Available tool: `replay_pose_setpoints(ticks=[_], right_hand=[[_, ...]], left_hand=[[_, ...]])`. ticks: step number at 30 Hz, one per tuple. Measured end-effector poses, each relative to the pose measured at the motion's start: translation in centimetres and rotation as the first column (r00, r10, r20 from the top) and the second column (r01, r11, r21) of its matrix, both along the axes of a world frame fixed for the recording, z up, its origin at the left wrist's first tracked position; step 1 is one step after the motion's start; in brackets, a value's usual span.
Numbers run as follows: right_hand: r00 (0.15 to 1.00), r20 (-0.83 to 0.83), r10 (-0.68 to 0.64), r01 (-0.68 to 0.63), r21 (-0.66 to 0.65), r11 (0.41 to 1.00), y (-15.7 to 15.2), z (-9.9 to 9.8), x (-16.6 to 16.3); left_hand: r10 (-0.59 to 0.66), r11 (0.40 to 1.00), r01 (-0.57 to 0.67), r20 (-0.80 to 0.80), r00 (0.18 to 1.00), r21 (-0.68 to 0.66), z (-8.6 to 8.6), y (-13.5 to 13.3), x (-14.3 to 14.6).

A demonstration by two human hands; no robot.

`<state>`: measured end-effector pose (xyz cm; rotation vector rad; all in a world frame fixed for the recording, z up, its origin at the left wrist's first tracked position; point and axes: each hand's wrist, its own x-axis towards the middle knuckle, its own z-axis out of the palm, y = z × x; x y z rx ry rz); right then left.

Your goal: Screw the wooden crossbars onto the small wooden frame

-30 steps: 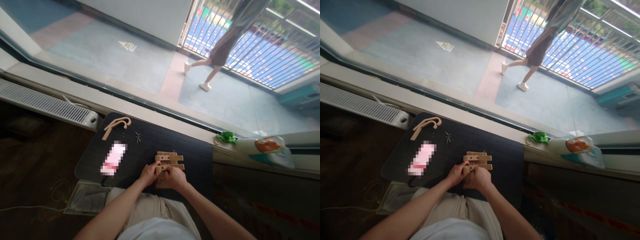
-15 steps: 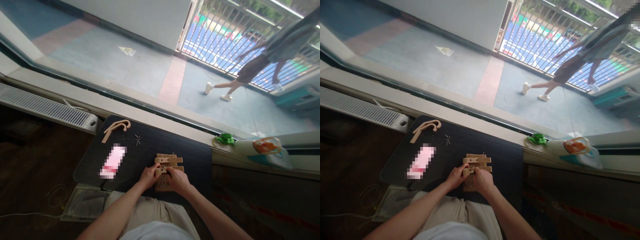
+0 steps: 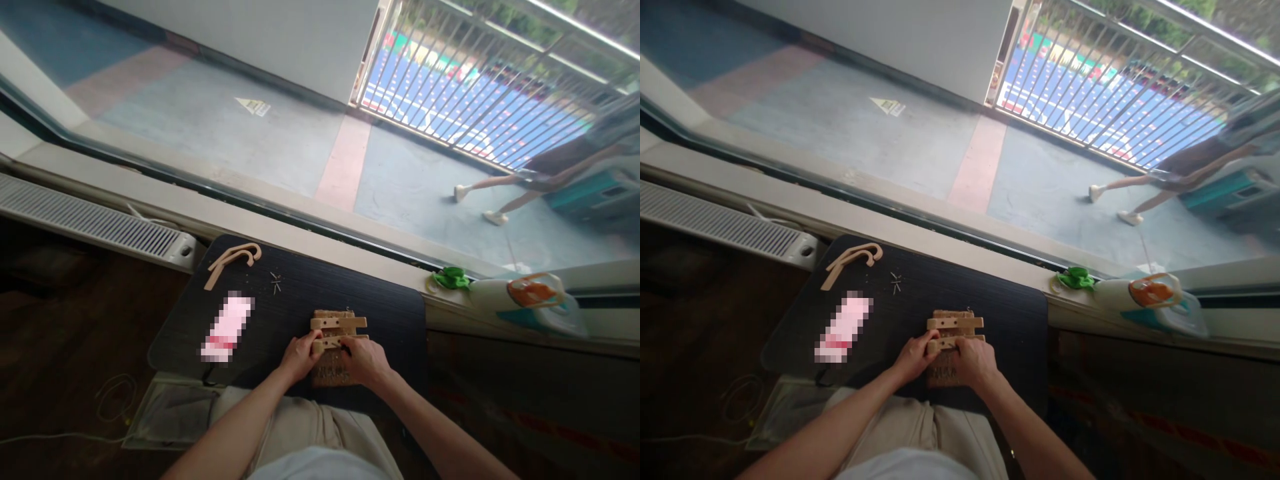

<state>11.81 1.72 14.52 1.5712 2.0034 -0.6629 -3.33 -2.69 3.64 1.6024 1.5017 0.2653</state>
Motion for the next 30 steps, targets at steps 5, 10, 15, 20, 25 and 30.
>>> replay_pose_setpoints(ticks=[5, 10, 15, 20, 25, 30], right_hand=[[1.0, -0.003, 0.006, -0.006, 0.016, 1.0, -0.2, -0.2, 0.0], [0.999, 0.0, 0.035, -0.035, -0.008, 0.999, -0.1, -0.2, -0.4], [0.997, -0.003, 0.081, -0.081, -0.008, 0.997, 0.0, -0.4, -0.8], [0.99, -0.024, 0.137, -0.136, 0.034, 0.99, 0.3, -0.4, -1.1], [0.96, -0.014, 0.28, -0.28, -0.027, 0.96, 0.6, -0.2, -2.6], [0.959, -0.005, 0.284, -0.284, -0.087, 0.955, 0.3, -0.3, -3.6]], left_hand=[[0.008, 1.0, -0.008, -0.011, 1.0, 0.003, 0.0, 0.0, 0.1], [0.014, 1.0, -0.013, -0.016, 1.0, 0.008, -0.2, -0.1, 0.2], [0.018, 0.999, -0.017, -0.009, 1.0, 0.03, -0.2, -0.1, 0.2], [0.016, 1.0, -0.016, 0.001, 1.0, 0.02, 0.2, 0.0, 0.1], [0.018, 1.0, -0.018, -0.001, 1.0, 0.004, 0.5, 0.0, 0.1], [0.017, 1.0, -0.017, 0.014, 1.0, -0.002, 0.7, 0.0, 0.1]])
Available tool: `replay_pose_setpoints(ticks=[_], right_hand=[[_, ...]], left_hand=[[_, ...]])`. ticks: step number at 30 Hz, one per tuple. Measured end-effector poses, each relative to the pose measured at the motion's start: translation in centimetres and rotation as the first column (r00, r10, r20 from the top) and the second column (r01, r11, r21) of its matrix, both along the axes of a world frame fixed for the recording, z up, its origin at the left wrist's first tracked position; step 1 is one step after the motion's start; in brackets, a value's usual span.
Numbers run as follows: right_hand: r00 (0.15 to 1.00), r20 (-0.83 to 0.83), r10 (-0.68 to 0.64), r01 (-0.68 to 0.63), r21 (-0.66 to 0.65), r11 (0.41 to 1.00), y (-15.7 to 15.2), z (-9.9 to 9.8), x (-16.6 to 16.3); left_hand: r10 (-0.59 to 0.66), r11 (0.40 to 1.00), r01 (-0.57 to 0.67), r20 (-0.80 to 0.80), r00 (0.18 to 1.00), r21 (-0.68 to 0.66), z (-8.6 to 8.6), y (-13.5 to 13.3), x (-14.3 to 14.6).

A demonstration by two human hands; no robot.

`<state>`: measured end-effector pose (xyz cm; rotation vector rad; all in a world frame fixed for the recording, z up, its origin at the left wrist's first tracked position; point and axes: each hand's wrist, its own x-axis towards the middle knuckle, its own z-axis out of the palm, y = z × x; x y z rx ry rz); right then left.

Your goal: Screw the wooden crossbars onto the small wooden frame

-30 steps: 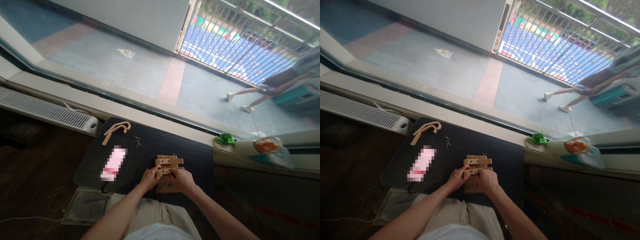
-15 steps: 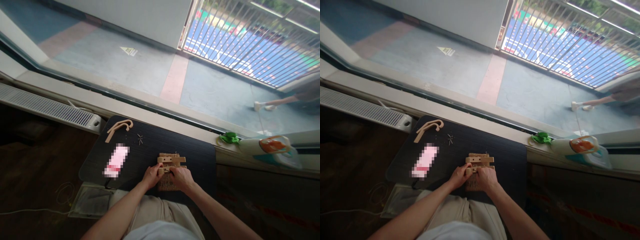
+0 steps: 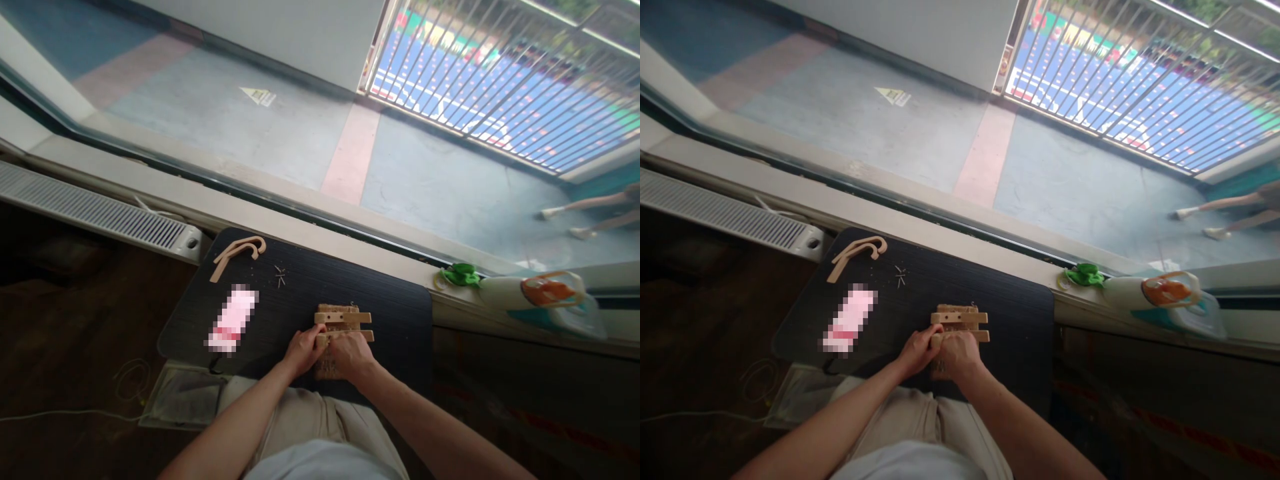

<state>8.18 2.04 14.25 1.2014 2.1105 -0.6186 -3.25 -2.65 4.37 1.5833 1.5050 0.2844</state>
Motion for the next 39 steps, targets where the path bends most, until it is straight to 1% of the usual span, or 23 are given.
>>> replay_pose_setpoints(ticks=[1, 3, 6, 8, 10, 12, 14, 17, 19, 21, 24, 26, 27, 28, 30, 31, 33, 35, 37, 39], right_hand=[[0.999, 0.009, -0.051, 0.051, 0.011, 0.999, -0.1, -0.1, 0.1], [0.98, 0.029, -0.198, 0.197, 0.033, 0.98, -0.1, -0.6, 0.6], [0.905, 0.059, -0.422, 0.422, 0.012, 0.906, 0.1, -1.7, 1.3], [0.862, 0.068, -0.502, 0.504, -0.016, 0.863, 0.3, -2.4, 1.6], [0.851, 0.063, -0.522, 0.524, -0.026, 0.851, 0.5, -2.5, 1.8], [0.87, 0.055, -0.491, 0.492, -0.02, 0.87, 0.6, -1.9, 1.8], [0.905, 0.048, -0.422, 0.422, 0.006, 0.907, 0.6, -0.9, 1.7], [0.963, 0.05, -0.266, 0.264, 0.048, 0.963, 0.4, 0.6, 1.2], [0.987, 0.055, -0.148, 0.146, 0.035, 0.989, 0.2, 1.2, 0.7], [0.999, 0.028, -0.021, 0.021, 0.018, 1.0, 0.2, 1.2, 0.1], [0.988, -0.032, 0.149, -0.148, 0.024, 0.989, 0.2, 0.7, -0.6], [0.981, -0.046, 0.188, -0.187, 0.026, 0.982, 0.3, 0.3, -0.7], [0.984, -0.046, 0.171, -0.17, 0.021, 0.985, 0.3, 0.2, -0.6], [0.991, -0.039, 0.127, -0.126, 0.017, 0.992, 0.2, 0.1, -0.4], [1.0, -0.01, -0.023, 0.023, 0.033, 0.999, 0.1, -0.2, 0.2], [0.993, 0.009, -0.116, 0.115, 0.055, 0.992, 0.0, -0.4, 0.5], [0.957, 0.035, -0.286, 0.282, 0.102, 0.954, -0.3, -0.8, 1.0], [0.915, 0.05, -0.401, 0.394, 0.1, 0.913, -0.5, -1.2, 1.2], [0.894, 0.058, -0.445, 0.44, 0.081, 0.895, -0.5, -1.3, 1.2], [0.911, 0.042, -0.41, 0.406, 0.082, 0.91, -0.2, -1.1, 1.0]], left_hand=[[0.004, 1.0, -0.004, -0.003, 1.0, -0.012, 0.1, 0.0, 0.0], [0.014, 0.999, -0.014, -0.017, 1.0, -0.04, 0.2, 0.1, 0.1], [0.012, 0.999, -0.013, -0.027, 1.0, -0.053, 0.3, 0.2, 0.1], [0.005, 0.999, -0.005, -0.026, 1.0, -0.035, 0.2, 0.2, 0.1], [-0.002, 1.0, 0.002, -0.028, 1.0, -0.017, 0.1, 0.2, 0.1], [-0.006, 1.0, 0.006, -0.023, 1.0, -0.002, 0.0, 0.1, 0.0], [-0.003, 1.0, 0.003, -0.012, 1.0, 0.007, -0.1, 0.1, 0.0], [0.001, 1.0, -0.001, -0.001, 1.0, 0.007, -0.1, 0.1, 0.0], [0.001, 1.0, -0.001, -0.004, 1.0, -0.008, 0.0, 0.1, 0.0], [-0.002, 1.0, 0.002, -0.004, 1.0, -0.021, -0.1, 0.1, 0.0], [-0.003, 1.0, 0.003, 0.005, 1.0, -0.007, -0.1, 0.0, -0.1], [0.0, 1.0, 0.0, 0.008, 1.0, 0.004, -0.2, 0.0, 0.0], [0.002, 1.0, -0.002, 0.006, 1.0, 0.002, -0.2, 0.0, 0.0], [0.003, 1.0, -0.003, 0.002, 1.0, -0.006, -0.2, 0.0, 0.0], [-0.001, 1.0, 0.001, -0.005, 1.0, -0.024, -0.1, 0.1, 0.0], [-0.004, 1.0, 0.004, -0.008, 1.0, -0.03, -0.1, 0.1, 0.0], [-0.011, 0.999, 0.011, -0.015, 1.0, -0.037, 0.0, 0.2, 0.0], [-0.016, 0.999, 0.016, -0.019, 1.0, -0.031, 0.1, 0.2, 0.0], [-0.019, 1.0, 0.018, -0.015, 1.0, -0.02, 0.1, 0.2, -0.1], [-0.015, 1.0, 0.014, -0.007, 1.0, -0.019, 0.2, 0.2, -0.1]])
